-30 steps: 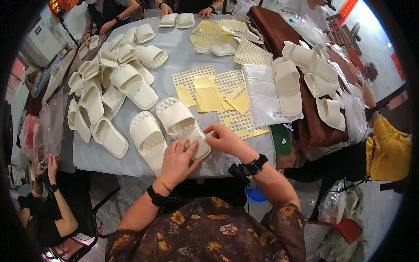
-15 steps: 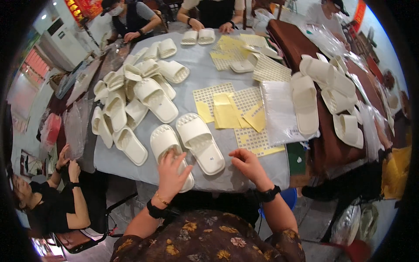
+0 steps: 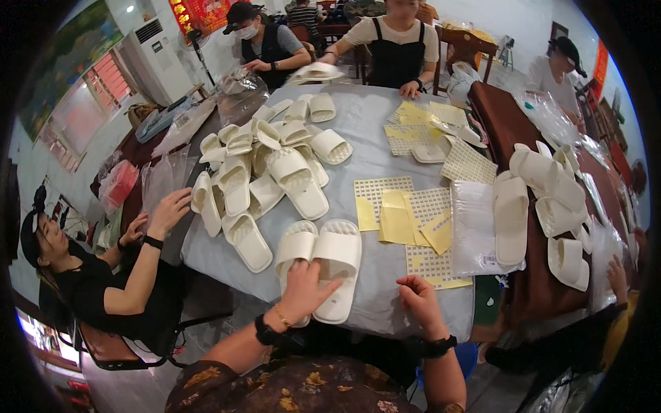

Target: The recorder is assembling white sandals by inserting small circular pads into pre-cut holes in the upper part of the sandal.

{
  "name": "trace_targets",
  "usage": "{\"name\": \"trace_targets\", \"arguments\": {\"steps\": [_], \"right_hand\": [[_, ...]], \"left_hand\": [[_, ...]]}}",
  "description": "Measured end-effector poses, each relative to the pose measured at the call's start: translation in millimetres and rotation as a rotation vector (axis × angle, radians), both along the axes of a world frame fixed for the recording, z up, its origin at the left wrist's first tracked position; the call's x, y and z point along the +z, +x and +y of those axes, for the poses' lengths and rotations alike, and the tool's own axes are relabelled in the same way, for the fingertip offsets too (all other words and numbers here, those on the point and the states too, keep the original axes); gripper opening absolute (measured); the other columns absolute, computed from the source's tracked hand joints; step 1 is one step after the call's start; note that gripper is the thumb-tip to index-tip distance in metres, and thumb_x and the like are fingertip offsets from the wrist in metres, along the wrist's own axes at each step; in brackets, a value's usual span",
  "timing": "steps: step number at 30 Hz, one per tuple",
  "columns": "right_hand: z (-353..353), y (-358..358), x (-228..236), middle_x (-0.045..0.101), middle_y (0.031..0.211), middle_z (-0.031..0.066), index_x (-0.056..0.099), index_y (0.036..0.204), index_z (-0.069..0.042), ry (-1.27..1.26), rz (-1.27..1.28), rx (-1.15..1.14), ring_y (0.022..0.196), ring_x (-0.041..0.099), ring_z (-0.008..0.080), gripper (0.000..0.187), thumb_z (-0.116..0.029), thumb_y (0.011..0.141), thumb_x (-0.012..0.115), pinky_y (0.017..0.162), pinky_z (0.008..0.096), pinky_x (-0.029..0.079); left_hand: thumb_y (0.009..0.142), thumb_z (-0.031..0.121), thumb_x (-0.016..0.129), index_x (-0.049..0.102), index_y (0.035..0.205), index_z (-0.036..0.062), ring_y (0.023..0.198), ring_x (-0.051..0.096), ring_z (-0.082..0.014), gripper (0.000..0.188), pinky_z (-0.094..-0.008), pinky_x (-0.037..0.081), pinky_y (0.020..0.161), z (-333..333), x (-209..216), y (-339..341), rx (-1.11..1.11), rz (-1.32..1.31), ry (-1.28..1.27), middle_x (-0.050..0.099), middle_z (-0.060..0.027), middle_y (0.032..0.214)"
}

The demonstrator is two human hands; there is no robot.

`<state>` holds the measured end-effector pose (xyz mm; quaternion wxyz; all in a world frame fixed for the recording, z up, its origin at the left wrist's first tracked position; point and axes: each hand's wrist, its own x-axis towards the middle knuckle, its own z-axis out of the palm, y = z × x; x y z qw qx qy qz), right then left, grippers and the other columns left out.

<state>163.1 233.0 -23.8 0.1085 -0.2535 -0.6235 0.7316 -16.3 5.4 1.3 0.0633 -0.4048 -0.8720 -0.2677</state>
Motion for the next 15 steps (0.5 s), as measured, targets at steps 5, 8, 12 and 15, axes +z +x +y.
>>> {"name": "trace_targets", "arguments": {"steps": [5, 8, 12, 15], "right_hand": [[3, -3, 9, 0.063, 0.085, 0.0014, 0.064, 0.11, -0.001, 0.13, -0.083, 0.061, 0.07, 0.056, 0.0078, 0.024, -0.016, 0.092, 0.061, 0.062, 0.0245, 0.047], [5, -6, -12, 0.064, 0.086, 0.0005, 0.066, 0.111, -0.003, 0.137, -0.028, 0.067, 0.071, 0.058, 0.0075, 0.026, -0.021, 0.092, 0.061, 0.064, 0.0251, 0.049], [20, 4, -2, 0.065, 0.085, 0.0004, 0.066, 0.109, -0.003, 0.072, 0.116, -0.06, 0.072, 0.057, 0.0061, 0.021, -0.014, 0.091, 0.063, 0.063, 0.0237, 0.047], [58, 42, 37, 0.063, 0.085, -0.0005, 0.065, 0.11, 0.0, 0.307, 0.176, -0.264, 0.074, 0.055, 0.0056, 0.021, -0.009, 0.092, 0.063, 0.064, 0.0226, 0.046]], "left_hand": [[0.072, 0.041, 0.077, 0.063, 0.077, 0.0019, 0.067, 0.056, -0.0373, 0.042, -0.049, 0.042, 0.061, -16, 61, -83, 0.022, 0.143, 0.044, 0.058, -0.0195, 0.067], [0.086, 0.027, 0.069, 0.065, 0.098, -0.0042, 0.079, 0.063, -0.0258, 0.034, -0.0378, 0.05, 0.069, -12, 135, -152, 0.204, 0.072, -0.076, 0.067, -0.0179, 0.093], [0.09, 0.029, 0.066, 0.054, 0.134, -0.0028, 0.117, 0.058, -0.0364, 0.056, -0.0412, 0.043, 0.1, -48, 143, -251, 0.246, 0.141, 0.048, 0.06, -0.025, 0.126], [0.088, 0.026, 0.068, 0.051, 0.137, -0.0012, 0.132, 0.044, -0.0391, 0.059, -0.0434, 0.032, 0.111, -32, 113, -227, 0.181, 0.112, -0.095, 0.05, -0.0253, 0.139]]}}
